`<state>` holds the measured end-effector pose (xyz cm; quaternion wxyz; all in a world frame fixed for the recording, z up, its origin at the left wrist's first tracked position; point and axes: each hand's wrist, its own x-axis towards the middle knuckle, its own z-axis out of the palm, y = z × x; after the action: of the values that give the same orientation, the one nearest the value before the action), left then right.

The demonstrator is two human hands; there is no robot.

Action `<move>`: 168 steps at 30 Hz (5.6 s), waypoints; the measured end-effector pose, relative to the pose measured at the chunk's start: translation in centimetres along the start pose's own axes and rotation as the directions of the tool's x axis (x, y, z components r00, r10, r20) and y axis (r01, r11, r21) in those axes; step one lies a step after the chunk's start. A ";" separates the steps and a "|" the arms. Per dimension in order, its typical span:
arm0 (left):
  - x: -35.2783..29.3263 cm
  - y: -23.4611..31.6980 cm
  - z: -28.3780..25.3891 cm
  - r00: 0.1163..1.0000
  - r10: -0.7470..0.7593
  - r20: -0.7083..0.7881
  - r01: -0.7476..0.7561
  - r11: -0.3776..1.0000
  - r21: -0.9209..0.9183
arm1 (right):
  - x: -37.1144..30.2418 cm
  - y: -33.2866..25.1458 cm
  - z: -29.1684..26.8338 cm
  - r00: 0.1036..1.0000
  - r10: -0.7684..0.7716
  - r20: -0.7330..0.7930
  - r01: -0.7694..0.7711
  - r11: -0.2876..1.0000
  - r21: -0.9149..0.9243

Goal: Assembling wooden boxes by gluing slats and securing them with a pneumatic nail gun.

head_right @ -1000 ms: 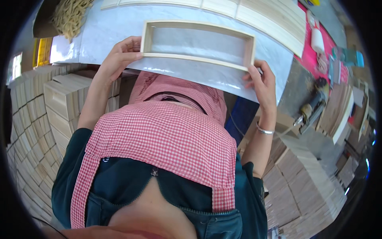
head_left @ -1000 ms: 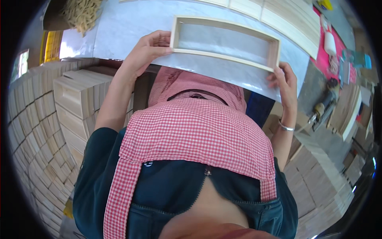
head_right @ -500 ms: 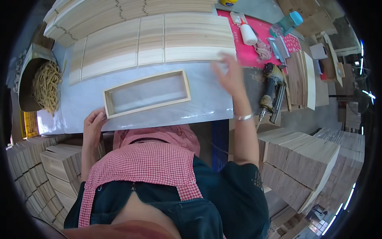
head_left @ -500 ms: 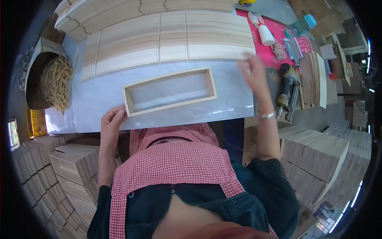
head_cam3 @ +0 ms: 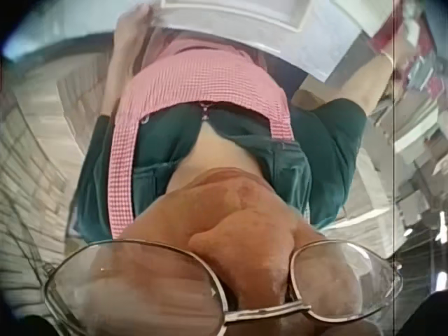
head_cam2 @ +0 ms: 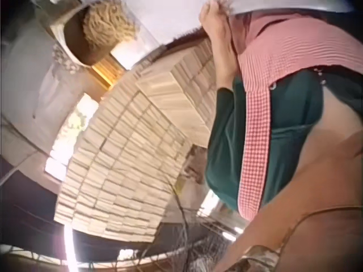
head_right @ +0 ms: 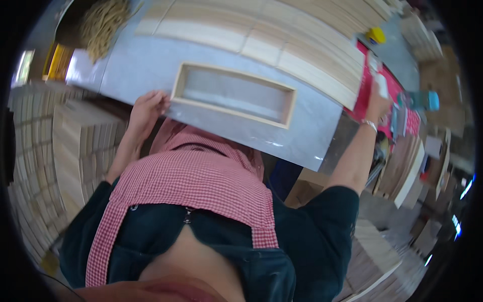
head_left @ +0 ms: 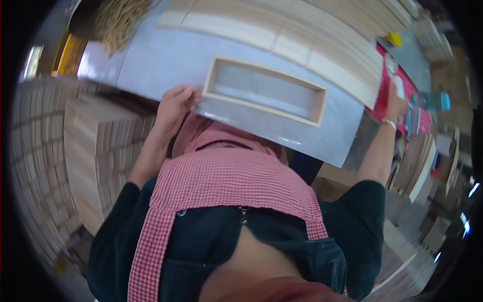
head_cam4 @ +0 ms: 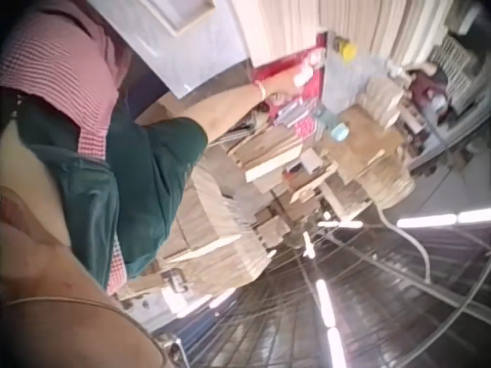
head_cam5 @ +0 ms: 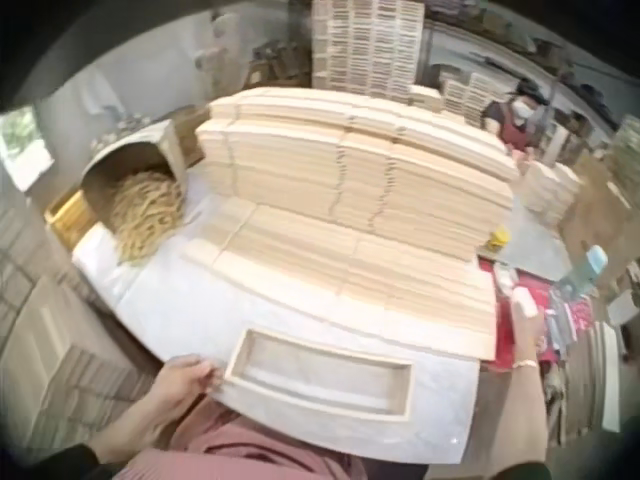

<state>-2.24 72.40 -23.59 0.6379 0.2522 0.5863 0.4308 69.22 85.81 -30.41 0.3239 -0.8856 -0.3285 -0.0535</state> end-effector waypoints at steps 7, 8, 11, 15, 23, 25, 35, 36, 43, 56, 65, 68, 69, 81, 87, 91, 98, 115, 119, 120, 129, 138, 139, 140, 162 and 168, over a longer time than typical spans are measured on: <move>-0.3 -0.2 -0.2 0.992 0.075 -0.103 -0.067 0.995 0.075 | -16.6 -12.9 -10.5 0.999 -0.028 0.016 0.002 0.543 0.840; 0.0 -0.3 -0.2 0.992 0.099 -0.076 -0.093 0.993 0.072 | -19.4 -13.9 -11.7 0.997 -0.073 0.026 0.014 0.501 0.866; -0.1 -0.7 -1.0 0.988 0.139 -0.065 -0.136 0.990 0.050 | -26.7 -16.5 -11.6 0.976 -0.196 0.099 -0.012 0.402 0.916; -0.3 -1.1 -1.8 0.986 0.166 -0.011 -0.166 0.986 0.010 | -35.0 -18.3 -11.9 0.896 -0.347 0.276 -0.098 0.452 0.886; -1.4 -1.4 -3.8 0.974 0.176 -0.143 -0.199 0.966 -0.165 | -41.8 -22.1 -11.6 0.685 -0.608 0.401 0.000 0.550 0.835; -1.5 -1.6 -4.2 0.970 0.182 -0.159 -0.209 0.962 -0.173 | -42.1 -22.6 -11.7 0.653 -0.644 0.399 0.039 0.555 0.831; -1.2 -1.7 -4.9 0.969 0.189 -0.158 -0.222 0.948 -0.229 | -42.0 -24.0 -11.3 0.584 -0.710 0.394 0.129 0.561 0.818; -1.0 -1.7 -4.9 0.968 0.193 -0.161 -0.226 0.949 -0.218 | -41.9 -24.2 -11.2 0.587 -0.714 0.382 0.148 0.558 0.816; -0.7 -1.2 -4.8 0.962 0.207 -0.176 -0.234 0.961 -0.150 | -41.2 -25.2 -9.9 0.622 -0.714 0.320 0.206 0.544 0.813; -0.7 -0.7 -5.1 0.960 0.206 -0.191 -0.236 0.960 -0.151 | -39.8 -27.8 -7.8 0.693 -0.686 0.221 0.323 0.570 0.756; -0.2 -0.8 -5.1 0.961 0.196 -0.194 -0.214 0.974 -0.078 | -38.4 -26.8 -9.4 0.752 -0.583 0.306 0.249 0.682 0.688; -0.2 -0.6 -4.7 0.960 0.192 -0.203 -0.214 0.973 -0.092 | -37.1 -25.1 -9.4 0.763 -0.604 0.229 0.322 0.663 0.676; -0.2 -0.6 -4.7 0.960 0.191 -0.206 -0.214 0.972 -0.097 | -36.8 -24.6 -9.5 0.765 -0.611 0.204 0.346 0.657 0.670; 0.9 -0.9 -5.4 0.966 0.170 -0.193 -0.188 0.979 -0.075 | -33.8 -21.1 -13.3 0.887 -0.392 0.243 0.179 0.778 0.603; 1.2 -0.7 -5.4 0.972 0.160 -0.171 -0.170 0.984 -0.051 | -32.5 -19.0 -14.6 0.918 -0.335 0.213 0.147 0.786 0.600; 1.4 -0.7 -5.6 0.975 0.155 -0.159 -0.163 0.986 -0.041 | -31.6 -17.6 -15.4 0.934 -0.304 0.190 0.137 0.792 0.595; 1.4 -0.2 -5.1 0.977 0.151 -0.148 -0.150 0.989 0.018 | -30.5 -15.9 -16.6 0.959 -0.232 0.163 0.103 0.822 0.560; 2.5 -1.2 -6.0 0.971 0.175 -0.161 -0.169 0.984 0.050 | -30.4 -13.5 -17.8 0.961 -0.253 0.111 0.154 0.823 0.546; 2.8 -1.1 -5.9 0.973 0.184 -0.141 -0.175 0.982 0.077 | -31.4 -13.0 -19.6 0.967 -0.201 0.158 0.086 0.837 0.541; 2.8 -1.2 -6.0 0.973 0.182 -0.142 -0.173 0.982 0.075 | -31.7 -13.0 -19.9 0.966 -0.202 0.158 0.087 0.838 0.539; 2.3 -1.4 -6.5 0.964 0.216 -0.153 -0.211 0.976 0.048 | -33.7 -13.0 -22.6 0.953 -0.101 0.284 -0.045 0.884 0.465; 1.8 -1.6 -6.0 0.945 0.288 -0.157 -0.293 0.956 -0.009 | -40.4 -19.3 -17.1 0.801 -0.351 0.485 -0.093 0.727 0.680; 1.6 -1.5 -6.2 0.946 0.287 -0.154 -0.296 0.954 -0.043 | -41.2 -20.4 -16.4 0.763 -0.405 0.504 -0.099 0.698 0.709; 1.4 -1.5 -6.2 0.944 0.288 -0.164 -0.298 0.954 -0.043 | -41.9 -21.6 -15.8 0.749 -0.419 0.513 -0.115 0.680 0.724; 1.1 -1.0 -6.0 0.960 0.245 -0.136 -0.242 0.970 0.034 | -40.2 -20.7 -16.5 0.788 -0.471 0.397 0.122 0.751 0.649; 1.3 -1.0 -5.8 0.955 0.230 -0.188 -0.223 0.973 0.060 | -38.3 -17.8 -18.7 0.852 -0.344 0.395 0.046 0.800 0.598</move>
<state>-7.70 71.92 -26.17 0.5192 0.2867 0.6211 0.5123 30.68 63.70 -17.97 0.4719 -0.6927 -0.4918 0.2359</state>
